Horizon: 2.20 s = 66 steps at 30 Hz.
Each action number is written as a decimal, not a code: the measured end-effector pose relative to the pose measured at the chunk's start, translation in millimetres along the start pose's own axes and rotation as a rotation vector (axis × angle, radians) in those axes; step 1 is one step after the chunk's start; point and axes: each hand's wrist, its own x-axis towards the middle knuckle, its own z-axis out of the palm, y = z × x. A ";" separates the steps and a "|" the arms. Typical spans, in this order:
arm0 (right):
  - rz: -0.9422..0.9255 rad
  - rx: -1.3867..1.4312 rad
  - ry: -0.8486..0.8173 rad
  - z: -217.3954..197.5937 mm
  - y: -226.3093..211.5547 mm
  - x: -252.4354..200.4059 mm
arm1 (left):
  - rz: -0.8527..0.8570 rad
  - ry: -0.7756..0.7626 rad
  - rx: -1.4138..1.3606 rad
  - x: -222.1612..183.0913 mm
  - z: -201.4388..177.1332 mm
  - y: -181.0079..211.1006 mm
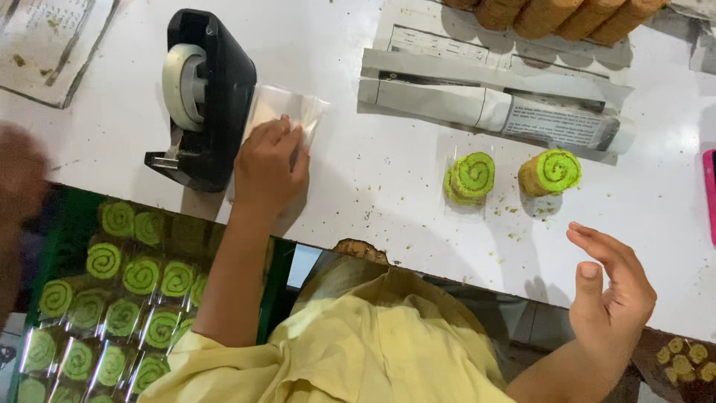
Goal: The person wraps individual bread rolls in plastic sheets, secures them with adhesive tape from a dispenser, and places the wrapped rolls into a plastic container.
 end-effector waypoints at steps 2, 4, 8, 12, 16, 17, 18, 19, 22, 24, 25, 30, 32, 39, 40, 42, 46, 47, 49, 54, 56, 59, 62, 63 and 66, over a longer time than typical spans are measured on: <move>0.009 -0.010 0.001 -0.1 4.2 -1.5 | 0.011 0.035 0.049 0.7 -0.5 1.9; 0.014 -0.018 0.003 0.0 7.3 -0.8 | 0.022 0.074 0.100 2.4 -0.9 2.6; -0.002 0.001 0.004 -1.5 10.3 -1.1 | -0.114 -0.012 0.200 3.6 -0.6 1.2; 0.010 0.011 0.013 -3.7 14.3 0.4 | -0.179 0.113 0.179 7.7 2.5 -0.8; -0.020 0.009 0.022 -10.1 35.1 4.8 | -0.385 0.126 -0.113 20.0 -29.6 21.5; -0.053 -0.041 0.015 -13.2 40.4 7.3 | -0.435 0.172 -0.314 21.3 -36.7 25.8; -0.085 -0.091 0.007 -16.5 45.8 9.8 | -0.483 0.216 -0.517 22.6 -43.7 30.2; -0.078 -0.096 0.013 -18.2 46.8 19.3 | -0.478 0.209 -0.522 19.5 -45.7 34.7; -0.137 -0.166 -0.037 -21.6 50.9 51.7 | -0.506 0.181 -0.986 10.0 -51.0 55.1; -0.255 -0.317 -0.212 -22.3 53.2 81.1 | -0.708 0.037 -1.583 3.9 -54.5 77.2; -0.246 -0.325 -0.205 -18.8 44.8 95.4 | -0.703 0.025 -1.590 5.9 -56.3 97.0; 0.113 -0.529 -0.841 3.3 57.5 149.3 | -1.149 -0.487 -1.804 -6.0 -38.3 179.1; 0.160 -0.583 -0.882 5.8 47.8 161.5 | -1.109 -0.501 -1.828 -14.5 -28.6 191.7; 0.201 -0.456 -0.920 4.8 55.1 184.7 | -0.923 -0.479 -1.667 -16.4 -21.0 197.8; 0.205 -0.455 -0.917 1.9 59.6 185.8 | -0.921 -0.485 -1.666 -16.9 -18.2 197.1; 0.221 -0.353 -0.859 -3.8 68.5 187.6 | -0.973 -0.435 -1.700 -18.7 -12.1 196.0; 0.295 -0.100 -0.781 -15.4 82.3 186.4 | -1.026 -0.443 -1.797 -11.7 -13.2 197.5; 0.300 0.004 -0.703 -20.3 83.8 183.9 | -1.080 -0.439 -1.844 -8.6 -14.3 199.7; 0.302 0.105 -0.624 -27.0 72.1 174.2 | -1.132 -0.432 -1.894 -9.4 -8.5 203.7; 0.195 0.142 -0.445 -20.7 16.1 114.6 | -1.026 -0.355 -2.096 -16.9 15.1 219.8; 0.094 0.092 -0.482 -8.1 -24.8 99.5 | -1.004 -0.377 -2.092 -14.4 13.8 226.3; 0.028 -0.126 -0.480 18.7 -62.0 83.3 | -1.004 -0.434 -2.093 -9.1 2.4 234.4; 0.055 -0.388 -0.427 44.0 -62.7 69.9 | -1.073 -0.475 -2.137 -15.3 3.9 236.5; 0.045 -0.481 -0.409 51.6 -58.8 66.0 | -1.112 -0.480 -2.176 -18.8 7.8 236.1; 0.019 -0.535 -0.412 60.7 -52.7 59.4 | -1.109 -0.483 -2.333 -21.9 7.5 227.6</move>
